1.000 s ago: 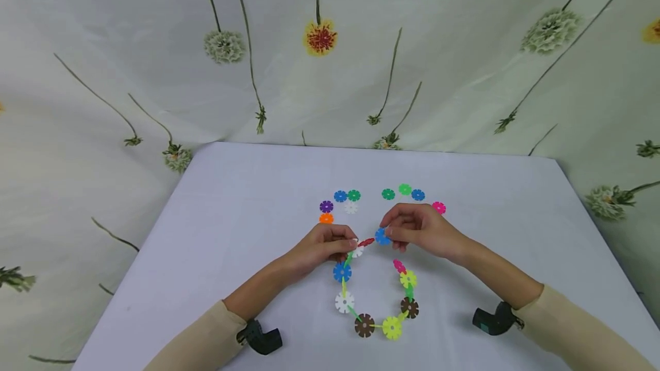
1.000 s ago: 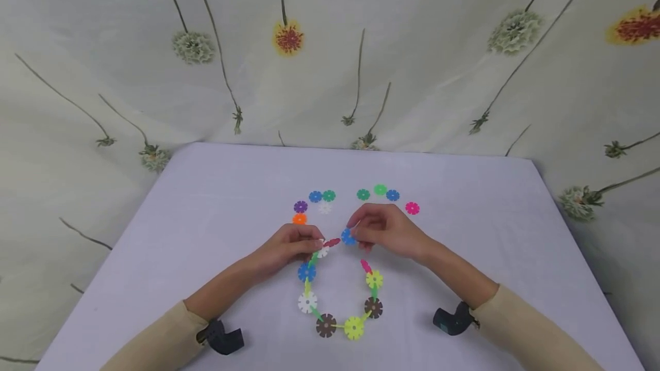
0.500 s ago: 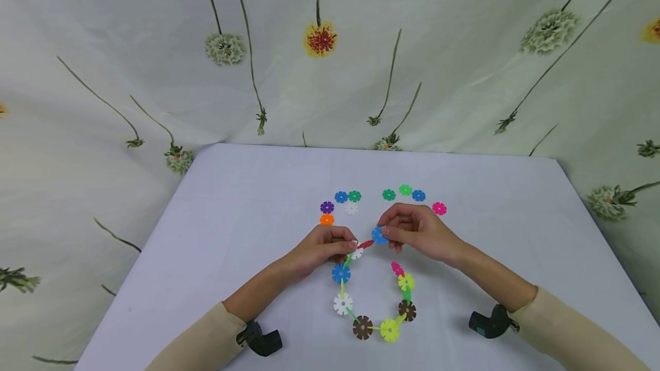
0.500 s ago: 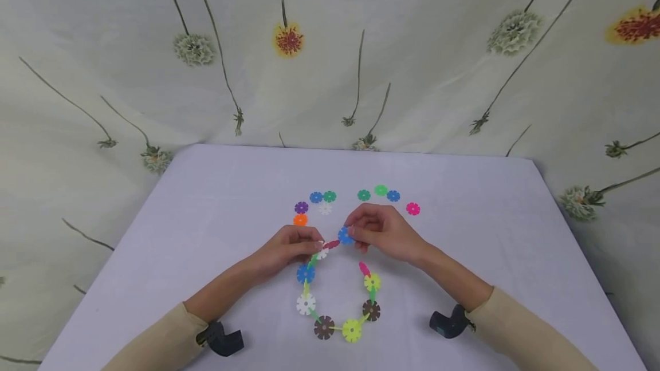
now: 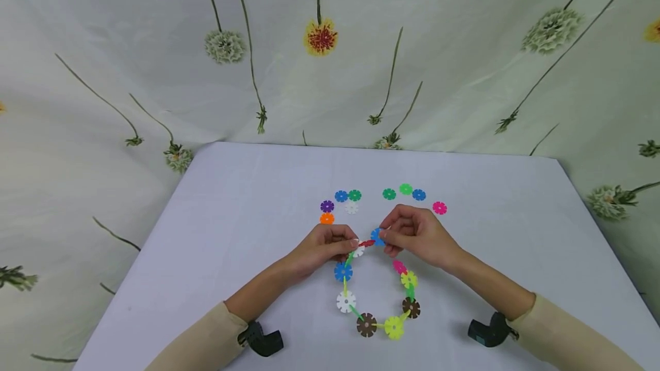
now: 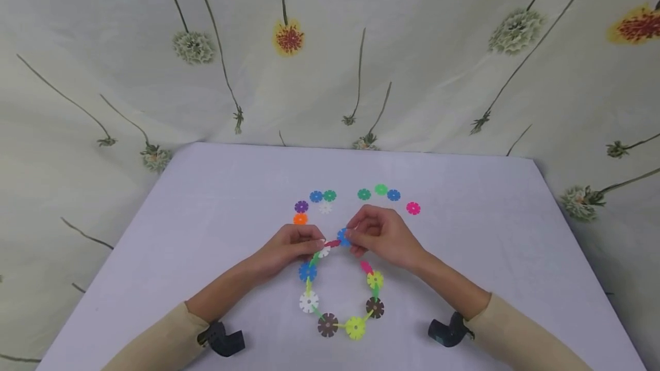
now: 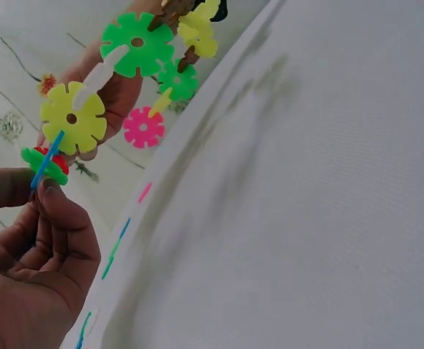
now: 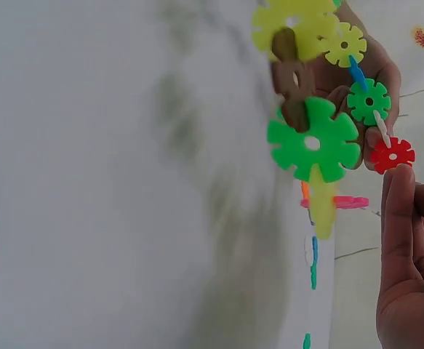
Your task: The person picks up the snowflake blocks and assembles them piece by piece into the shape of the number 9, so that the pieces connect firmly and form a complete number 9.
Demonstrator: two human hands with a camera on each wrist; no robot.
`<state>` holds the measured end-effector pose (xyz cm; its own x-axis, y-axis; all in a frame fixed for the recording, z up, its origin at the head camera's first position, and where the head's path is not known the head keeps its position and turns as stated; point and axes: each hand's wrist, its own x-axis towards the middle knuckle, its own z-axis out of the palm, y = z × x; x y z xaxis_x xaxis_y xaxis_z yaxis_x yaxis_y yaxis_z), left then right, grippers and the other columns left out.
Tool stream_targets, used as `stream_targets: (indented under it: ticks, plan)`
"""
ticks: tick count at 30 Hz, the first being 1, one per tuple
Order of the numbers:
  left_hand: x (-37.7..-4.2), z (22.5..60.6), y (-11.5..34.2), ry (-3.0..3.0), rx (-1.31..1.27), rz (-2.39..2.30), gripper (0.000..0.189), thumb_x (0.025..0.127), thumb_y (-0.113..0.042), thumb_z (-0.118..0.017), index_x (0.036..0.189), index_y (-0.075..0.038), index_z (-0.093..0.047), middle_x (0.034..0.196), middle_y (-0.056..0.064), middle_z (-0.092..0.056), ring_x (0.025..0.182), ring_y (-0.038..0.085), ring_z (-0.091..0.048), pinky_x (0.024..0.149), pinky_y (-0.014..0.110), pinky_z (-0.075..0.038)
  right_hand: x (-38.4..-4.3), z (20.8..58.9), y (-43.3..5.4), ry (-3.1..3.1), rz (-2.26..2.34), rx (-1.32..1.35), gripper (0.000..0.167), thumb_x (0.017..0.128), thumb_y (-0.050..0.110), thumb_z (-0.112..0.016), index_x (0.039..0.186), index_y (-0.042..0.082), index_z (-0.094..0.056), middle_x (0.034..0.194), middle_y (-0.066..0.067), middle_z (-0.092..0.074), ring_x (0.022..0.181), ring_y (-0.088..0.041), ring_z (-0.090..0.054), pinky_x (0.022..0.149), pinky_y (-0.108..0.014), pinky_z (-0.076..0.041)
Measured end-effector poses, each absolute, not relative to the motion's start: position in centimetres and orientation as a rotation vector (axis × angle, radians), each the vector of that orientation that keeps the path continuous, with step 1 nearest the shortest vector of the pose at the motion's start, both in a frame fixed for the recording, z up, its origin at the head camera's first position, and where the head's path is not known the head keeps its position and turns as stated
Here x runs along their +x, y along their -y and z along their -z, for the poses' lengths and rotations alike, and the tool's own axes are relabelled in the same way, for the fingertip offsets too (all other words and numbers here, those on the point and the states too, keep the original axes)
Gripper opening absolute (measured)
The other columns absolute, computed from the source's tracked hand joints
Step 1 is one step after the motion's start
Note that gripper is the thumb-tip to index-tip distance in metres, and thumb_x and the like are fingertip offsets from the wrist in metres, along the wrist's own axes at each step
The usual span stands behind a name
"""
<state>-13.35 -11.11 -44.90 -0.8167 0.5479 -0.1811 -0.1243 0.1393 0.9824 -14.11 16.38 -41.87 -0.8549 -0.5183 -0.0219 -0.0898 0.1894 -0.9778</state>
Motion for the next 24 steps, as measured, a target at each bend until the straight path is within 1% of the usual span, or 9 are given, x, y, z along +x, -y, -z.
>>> stream_targets:
  ticks: [5,8,11,15,18,21,24]
  plan:
    - [-13.4,45.1,10.8,-1.941,0.413,-1.715,0.022,0.105,-0.018,-0.066,0.114,0.002,-0.071,0.084,-0.006,-0.066,0.078,0.012,-0.06,0.076,0.019,-0.055,-13.7,42.5,-16.3,-2.108,1.751,-0.522,0.019,0.099,0.008,-0.076,0.111,-0.002,-0.065,0.102,-0.037,-0.074,0.079,-0.031,-0.082,0.075,-0.035,-0.068]
    - [-13.4,45.2,10.6,-1.944,0.416,-1.716,0.021,0.105,-0.017,-0.067,0.113,0.002,-0.071,0.085,-0.006,-0.067,0.078,0.012,-0.061,0.076,0.019,-0.056,-13.5,42.9,-16.1,-2.091,1.775,-0.494,0.02,0.1,0.008,-0.075,0.111,-0.004,-0.063,0.103,-0.04,-0.073,0.078,-0.025,-0.082,0.076,-0.036,-0.068]
    - [-13.3,45.4,10.6,-1.943,0.429,-1.713,0.021,0.106,-0.017,-0.067,0.113,0.002,-0.07,0.085,-0.006,-0.068,0.077,0.012,-0.062,0.076,0.019,-0.057,-13.4,43.0,-16.0,-2.085,1.778,-0.488,0.021,0.1,0.009,-0.075,0.111,-0.004,-0.063,0.103,-0.04,-0.073,0.078,-0.022,-0.082,0.076,-0.035,-0.068]
    - [-13.2,45.1,10.6,-1.92,0.453,-1.715,0.02,0.106,-0.017,-0.067,0.11,0.002,-0.07,0.083,-0.006,-0.067,0.075,0.012,-0.063,0.075,0.02,-0.059,-13.5,42.8,-16.1,-2.072,1.774,-0.51,0.019,0.1,0.009,-0.075,0.11,-0.003,-0.064,0.102,-0.04,-0.073,0.077,-0.021,-0.081,0.076,-0.036,-0.068]
    - [-13.2,44.6,10.5,-1.914,0.489,-1.709,0.02,0.107,-0.019,-0.065,0.106,0.0,-0.069,0.081,-0.005,-0.065,0.071,0.011,-0.062,0.072,0.021,-0.058,-13.7,42.5,-16.3,-2.058,1.759,-0.538,0.018,0.101,0.01,-0.074,0.111,-0.002,-0.066,0.101,-0.039,-0.073,0.078,-0.024,-0.082,0.077,-0.037,-0.068]
    - [-13.4,44.1,10.1,-1.923,0.542,-1.71,0.022,0.108,-0.023,-0.062,0.106,-0.002,-0.068,0.084,-0.002,-0.065,0.072,0.012,-0.062,0.071,0.022,-0.056,-13.9,42.1,-16.1,-2.055,1.721,-0.567,0.016,0.102,0.012,-0.073,0.112,0.0,-0.068,0.101,-0.038,-0.075,0.078,-0.027,-0.081,0.076,-0.036,-0.068]
    - [-13.5,43.8,9.5,-1.941,0.575,-1.719,0.023,0.108,-0.026,-0.062,0.111,-0.004,-0.069,0.088,-0.001,-0.065,0.077,0.014,-0.061,0.074,0.022,-0.054,-14.0,41.8,-15.8,-2.041,1.687,-0.594,0.017,0.103,0.013,-0.072,0.114,0.001,-0.067,0.103,-0.036,-0.075,0.08,-0.031,-0.081,0.076,-0.034,-0.068]
